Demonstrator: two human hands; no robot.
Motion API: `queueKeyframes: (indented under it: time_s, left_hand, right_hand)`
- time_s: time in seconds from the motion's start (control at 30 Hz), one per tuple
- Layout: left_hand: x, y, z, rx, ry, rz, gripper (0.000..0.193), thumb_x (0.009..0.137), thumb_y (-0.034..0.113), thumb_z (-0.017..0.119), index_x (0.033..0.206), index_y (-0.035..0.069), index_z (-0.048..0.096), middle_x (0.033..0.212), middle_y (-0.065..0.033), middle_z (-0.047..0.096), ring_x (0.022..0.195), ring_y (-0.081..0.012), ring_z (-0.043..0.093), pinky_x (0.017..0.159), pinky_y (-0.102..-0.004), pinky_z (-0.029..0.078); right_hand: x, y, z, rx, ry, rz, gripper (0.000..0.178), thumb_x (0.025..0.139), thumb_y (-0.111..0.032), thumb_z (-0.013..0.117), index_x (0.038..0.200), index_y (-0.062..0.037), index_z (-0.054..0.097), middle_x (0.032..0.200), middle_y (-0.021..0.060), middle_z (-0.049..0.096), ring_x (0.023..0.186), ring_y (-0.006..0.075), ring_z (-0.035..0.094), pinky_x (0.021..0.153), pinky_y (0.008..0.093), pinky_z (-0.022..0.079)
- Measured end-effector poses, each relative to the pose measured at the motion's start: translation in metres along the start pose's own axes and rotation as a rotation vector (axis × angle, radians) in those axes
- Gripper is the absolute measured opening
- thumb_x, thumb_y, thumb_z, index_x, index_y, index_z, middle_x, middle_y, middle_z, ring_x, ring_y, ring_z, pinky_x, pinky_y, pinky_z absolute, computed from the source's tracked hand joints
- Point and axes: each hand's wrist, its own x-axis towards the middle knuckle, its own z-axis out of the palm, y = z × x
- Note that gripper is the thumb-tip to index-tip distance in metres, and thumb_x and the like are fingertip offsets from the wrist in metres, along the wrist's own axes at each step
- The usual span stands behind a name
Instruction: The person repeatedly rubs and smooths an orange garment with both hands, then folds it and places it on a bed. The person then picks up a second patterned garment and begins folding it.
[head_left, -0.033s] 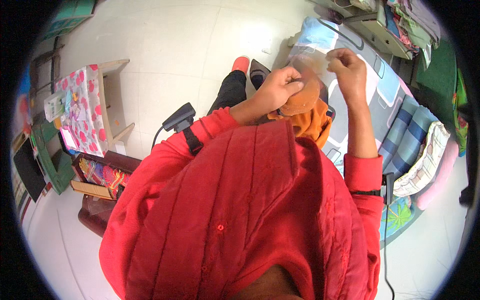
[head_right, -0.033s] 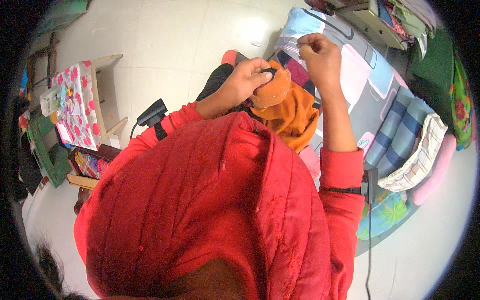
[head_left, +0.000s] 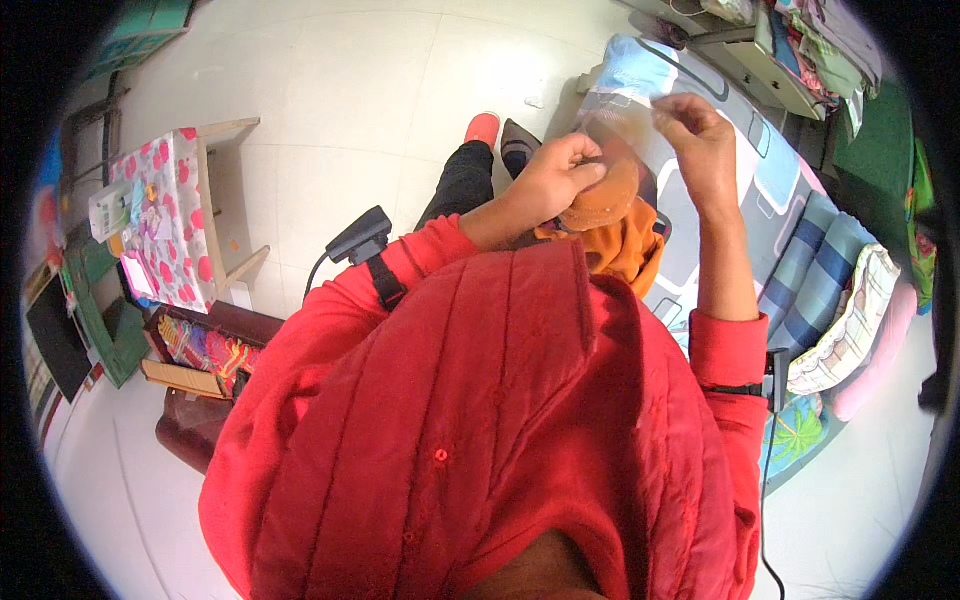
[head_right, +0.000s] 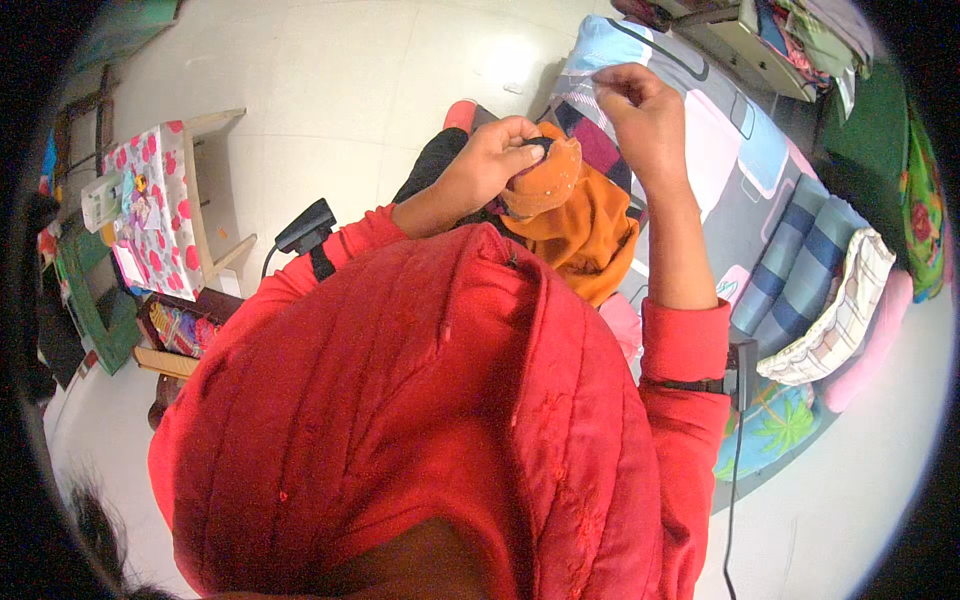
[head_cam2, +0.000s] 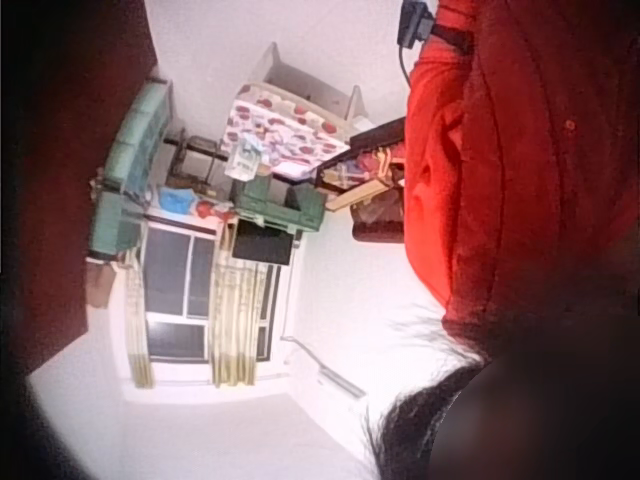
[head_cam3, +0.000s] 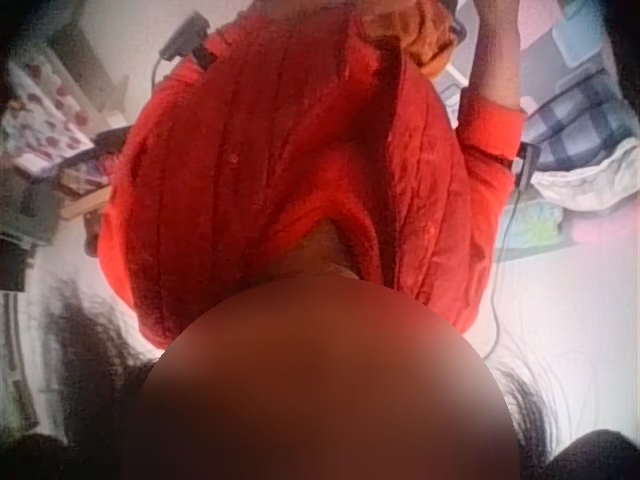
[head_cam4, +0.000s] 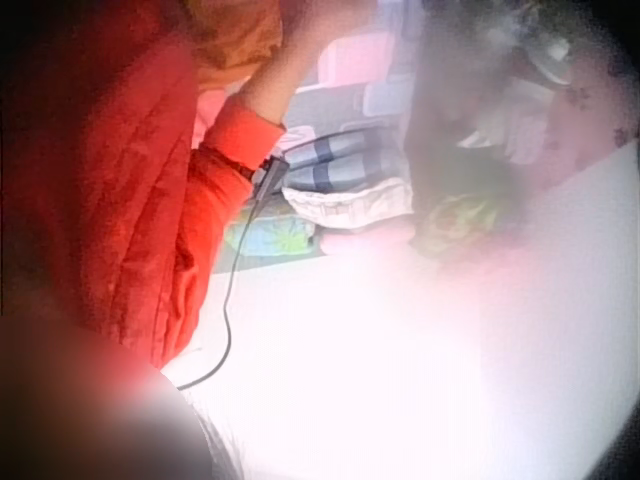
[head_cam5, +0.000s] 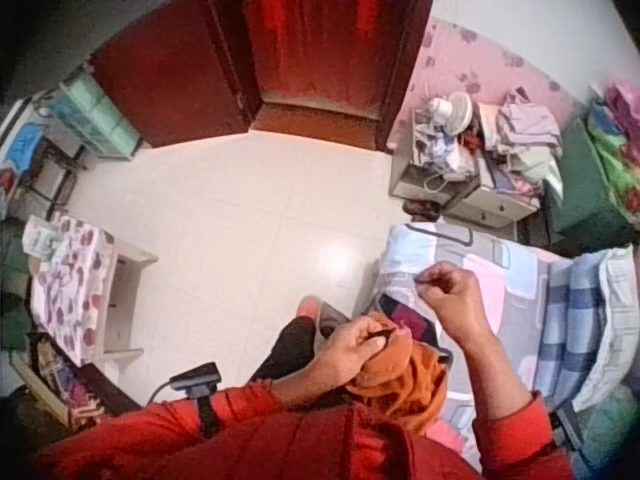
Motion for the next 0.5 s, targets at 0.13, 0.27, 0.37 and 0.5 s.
queueKeyframes:
  time_s: [0.13,0.27,0.37,0.5]
  left_hand:
    - [0.004,0.0,-0.008,-0.142,-0.051,0.022,0.01,0.091,0.005,0.051,0.099,0.0,0.051,0.084,-0.0016,0.056,0.075,-0.0087,0.053,0.07,-0.0241,0.045]
    - [0.009,-0.005,-0.014,-0.333,-0.066,0.128,0.018,0.094,0.005,0.045,0.11,0.0,0.048,0.106,-0.0073,0.057,0.097,-0.013,0.055,0.087,-0.0278,0.045]
    - [0.014,-0.014,-0.017,-0.391,-0.02,0.179,0.018,0.094,0.005,0.044,0.111,0.001,0.048,0.113,-0.0091,0.054,0.104,-0.015,0.052,0.092,-0.03,0.043]
    - [0.017,-0.022,-0.035,-0.377,0.034,0.056,0.02,0.096,0.008,0.043,0.113,0.001,0.047,0.118,-0.0111,0.053,0.108,-0.0188,0.051,0.096,-0.0321,0.041]
  right_hand:
    - [-0.001,0.007,-0.008,-0.274,-0.27,-0.207,0.029,0.08,-0.006,0.061,0.107,0.0041,0.062,0.118,0.013,0.058,0.11,0.0202,0.054,0.094,0.0326,0.043]
    - [-0.026,0.025,-0.004,0.167,-0.353,0.041,0.045,0.079,-0.012,0.069,0.119,0.0036,0.054,0.123,0.0132,0.055,0.11,0.02,0.054,0.095,0.0327,0.043]
    - [-0.047,0.045,0.017,0.171,-0.402,0.145,0.048,0.079,-0.011,0.07,0.121,0.002,0.05,0.108,0.0107,0.06,0.099,0.0179,0.057,0.088,0.0304,0.045]
    - [-0.052,0.031,0.032,0.031,-0.243,0.045,0.04,0.083,-0.012,0.065,0.118,0.0009,0.051,0.105,0.0107,0.06,0.097,0.017,0.056,0.086,0.0305,0.045]
